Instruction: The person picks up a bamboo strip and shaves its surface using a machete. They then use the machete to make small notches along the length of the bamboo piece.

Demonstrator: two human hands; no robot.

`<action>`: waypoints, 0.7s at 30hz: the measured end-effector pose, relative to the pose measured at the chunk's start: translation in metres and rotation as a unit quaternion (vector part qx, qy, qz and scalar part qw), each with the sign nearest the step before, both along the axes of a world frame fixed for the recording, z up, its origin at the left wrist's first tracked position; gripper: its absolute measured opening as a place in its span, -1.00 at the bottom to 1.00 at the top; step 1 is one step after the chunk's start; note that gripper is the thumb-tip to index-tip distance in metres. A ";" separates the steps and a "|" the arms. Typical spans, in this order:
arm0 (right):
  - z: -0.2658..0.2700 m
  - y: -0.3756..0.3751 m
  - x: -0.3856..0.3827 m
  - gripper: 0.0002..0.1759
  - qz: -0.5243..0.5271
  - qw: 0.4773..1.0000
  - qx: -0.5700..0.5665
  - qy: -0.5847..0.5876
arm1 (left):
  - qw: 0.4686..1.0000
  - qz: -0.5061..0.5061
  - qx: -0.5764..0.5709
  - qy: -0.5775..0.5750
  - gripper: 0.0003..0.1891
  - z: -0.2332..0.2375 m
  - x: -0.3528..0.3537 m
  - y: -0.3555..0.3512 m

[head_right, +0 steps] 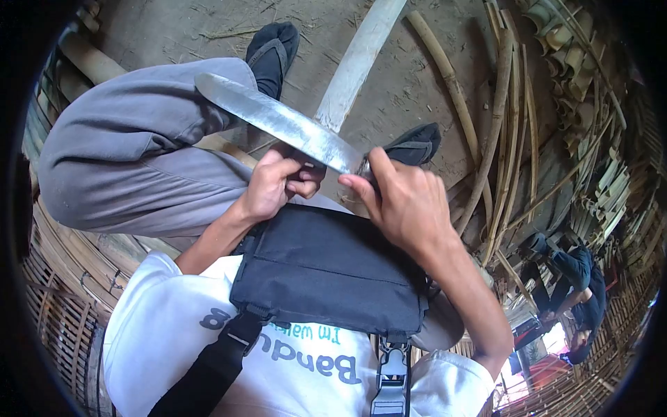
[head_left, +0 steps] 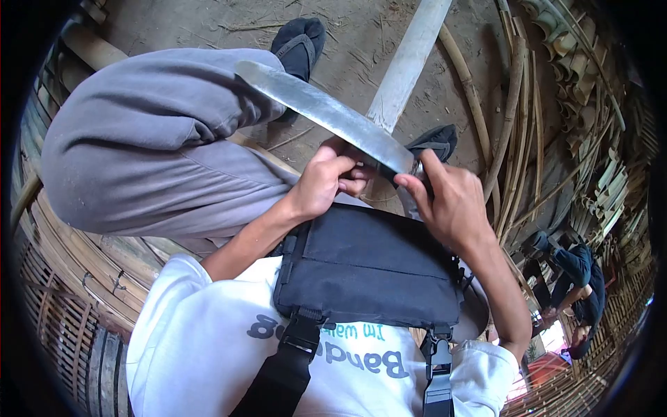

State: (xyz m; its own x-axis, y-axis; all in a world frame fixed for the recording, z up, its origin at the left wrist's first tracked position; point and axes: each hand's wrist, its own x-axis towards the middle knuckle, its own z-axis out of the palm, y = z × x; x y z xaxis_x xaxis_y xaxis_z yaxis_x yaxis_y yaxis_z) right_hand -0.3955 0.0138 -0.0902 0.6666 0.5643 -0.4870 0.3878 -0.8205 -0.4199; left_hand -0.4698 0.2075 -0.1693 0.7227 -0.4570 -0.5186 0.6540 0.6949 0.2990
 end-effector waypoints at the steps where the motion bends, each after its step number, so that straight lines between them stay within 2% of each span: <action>1: 0.001 0.001 -0.005 -0.48 -0.013 1.000 0.013 0.001 | 1.000 0.000 0.018 0.021 -0.83 0.008 0.002 -0.001; 7: 0.000 -0.001 -0.004 -0.49 -0.014 1.000 0.004 -0.013 | 0.999 -0.009 0.035 0.033 -0.80 0.008 -0.003 -0.003; 10: 0.006 0.005 -0.018 -0.48 0.011 1.000 0.000 -0.002 | 0.989 -0.001 0.119 0.086 -0.77 0.016 -0.005 -0.007; 11: 0.004 0.001 -0.013 -0.48 -0.003 1.000 0.006 0.027 | 0.997 -0.009 0.070 0.037 -0.78 0.008 -0.007 -0.005; 12: 0.000 -0.004 -0.004 -0.48 -0.006 1.000 0.009 -0.002 | 0.998 -0.020 0.056 0.014 -0.78 0.012 0.000 -0.005; 14: -0.003 0.003 -0.007 -0.49 -0.029 0.999 0.017 0.001 | 0.997 -0.023 0.069 -0.011 -0.78 0.004 0.004 -0.002; 16: 0.005 0.008 -0.015 -0.49 0.009 1.000 0.003 0.018 | 0.996 -0.024 0.088 0.010 -0.80 0.009 -0.001 -0.005; 17: 0.006 0.007 -0.014 -0.50 -0.001 0.999 0.005 0.039 | 0.997 -0.018 0.070 0.021 -0.81 0.012 -0.004 -0.006; 18: 0.003 0.000 -0.006 -0.52 -0.004 1.000 0.007 0.011 | 0.998 -0.014 0.051 0.030 -0.83 0.013 -0.005 -0.008; 20: -0.005 0.002 -0.002 -0.52 -0.014 1.000 -0.001 0.003 | 0.998 -0.018 0.064 -0.016 -0.82 0.004 0.005 -0.007; 21: -0.002 0.005 -0.005 -0.52 -0.017 1.000 -0.006 0.009 | 0.997 -0.024 0.072 0.002 -0.81 0.004 0.002 -0.006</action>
State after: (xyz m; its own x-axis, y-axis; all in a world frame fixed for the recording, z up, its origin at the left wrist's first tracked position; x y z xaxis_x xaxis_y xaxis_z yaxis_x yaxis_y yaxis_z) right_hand -0.4001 0.0191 -0.0922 0.6761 0.5358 -0.5058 0.3515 -0.8379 -0.4176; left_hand -0.4679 0.2019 -0.1654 0.7001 -0.4115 -0.5835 0.6863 0.6133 0.3909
